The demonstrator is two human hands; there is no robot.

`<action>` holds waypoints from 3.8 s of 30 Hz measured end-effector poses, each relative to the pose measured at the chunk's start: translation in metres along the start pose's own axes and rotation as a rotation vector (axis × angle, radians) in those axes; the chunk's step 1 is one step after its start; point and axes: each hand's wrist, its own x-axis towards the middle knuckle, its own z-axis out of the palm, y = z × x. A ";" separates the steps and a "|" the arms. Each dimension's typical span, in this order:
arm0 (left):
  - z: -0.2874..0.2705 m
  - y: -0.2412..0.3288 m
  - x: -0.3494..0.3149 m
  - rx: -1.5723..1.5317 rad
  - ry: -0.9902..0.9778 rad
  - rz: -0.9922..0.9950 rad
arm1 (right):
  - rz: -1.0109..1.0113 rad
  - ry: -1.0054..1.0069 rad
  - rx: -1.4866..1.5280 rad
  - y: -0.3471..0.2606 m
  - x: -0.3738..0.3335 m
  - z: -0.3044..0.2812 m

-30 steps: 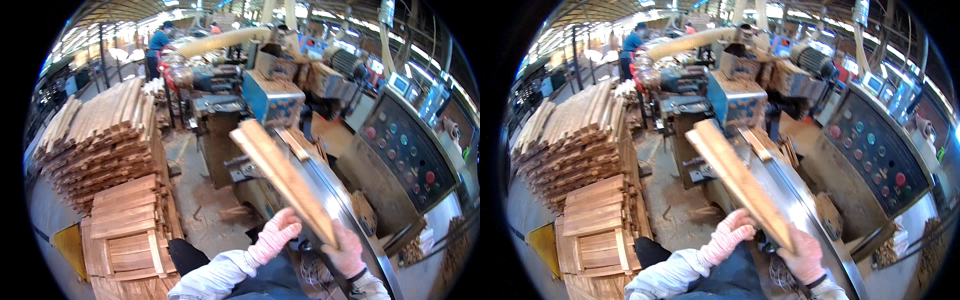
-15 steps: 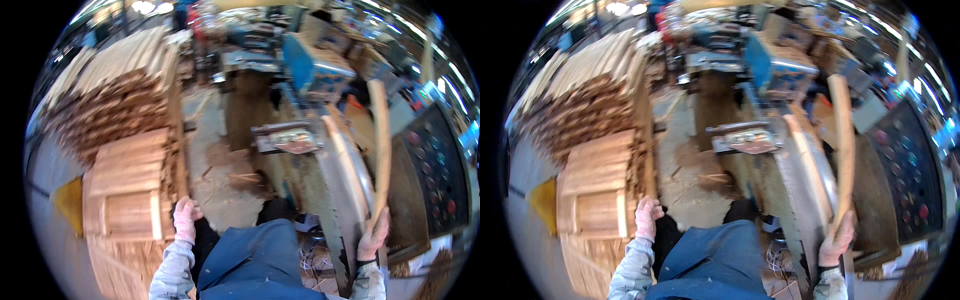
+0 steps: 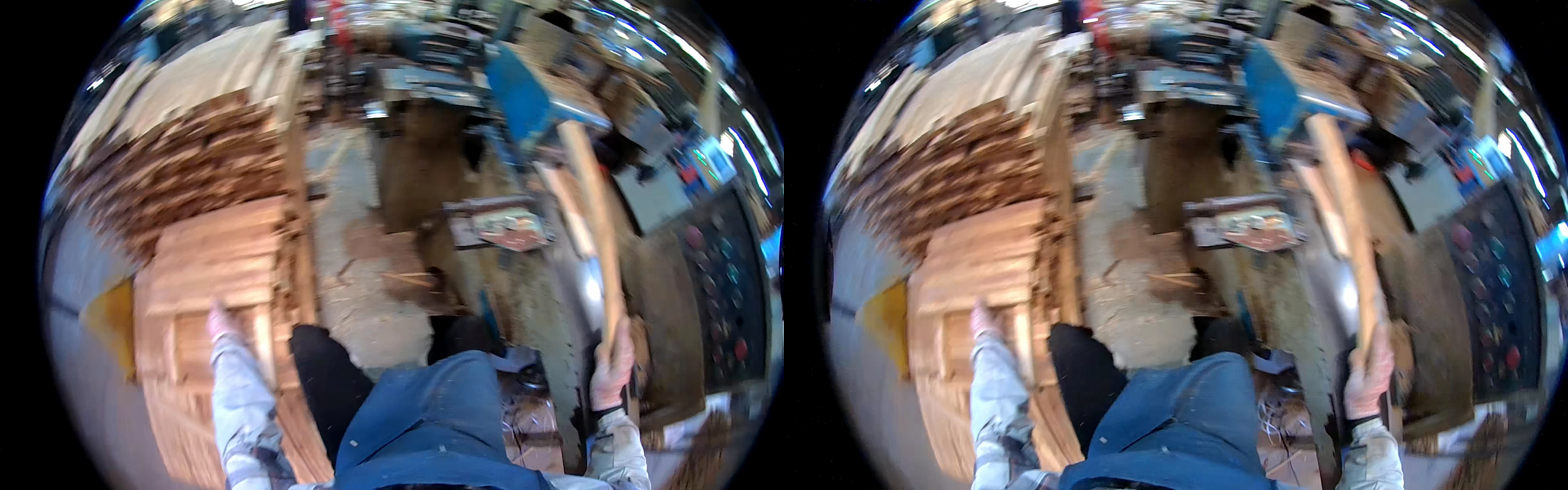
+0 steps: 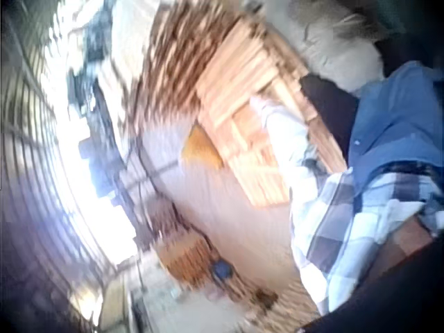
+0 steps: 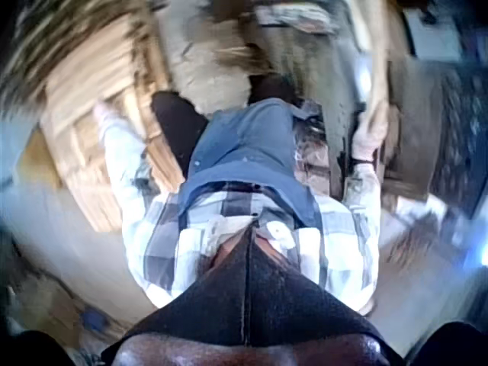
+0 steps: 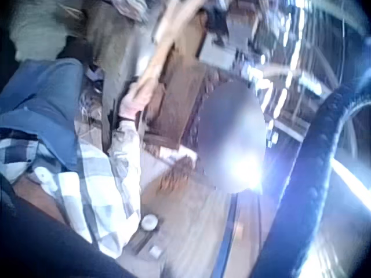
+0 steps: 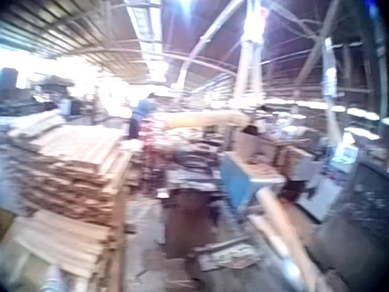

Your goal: The person picks up wooden planks from the floor and a stack, then feeds each plank through a woodworking machine to shave the surface.

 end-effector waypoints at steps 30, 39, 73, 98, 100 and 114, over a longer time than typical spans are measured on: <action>0.113 -0.025 -0.352 0.183 -0.797 0.241 | -0.290 -0.182 0.065 -0.065 0.113 0.079; 0.192 -0.096 -0.568 0.023 -1.218 -0.233 | -0.046 -0.613 0.174 -0.156 0.018 -0.050; 0.034 0.021 0.001 -0.057 0.100 0.009 | 0.207 -0.345 0.193 -0.058 -0.017 -0.050; 0.163 -0.057 -0.396 0.154 -0.858 0.211 | -0.361 -0.322 0.282 -0.112 0.083 0.038; 0.189 -0.078 -0.463 0.055 -1.062 0.064 | -0.394 -0.363 0.161 -0.168 0.059 -0.001; 0.178 -0.088 -0.318 0.308 -0.998 -0.097 | 0.478 -0.347 -0.282 -0.038 -0.147 -0.158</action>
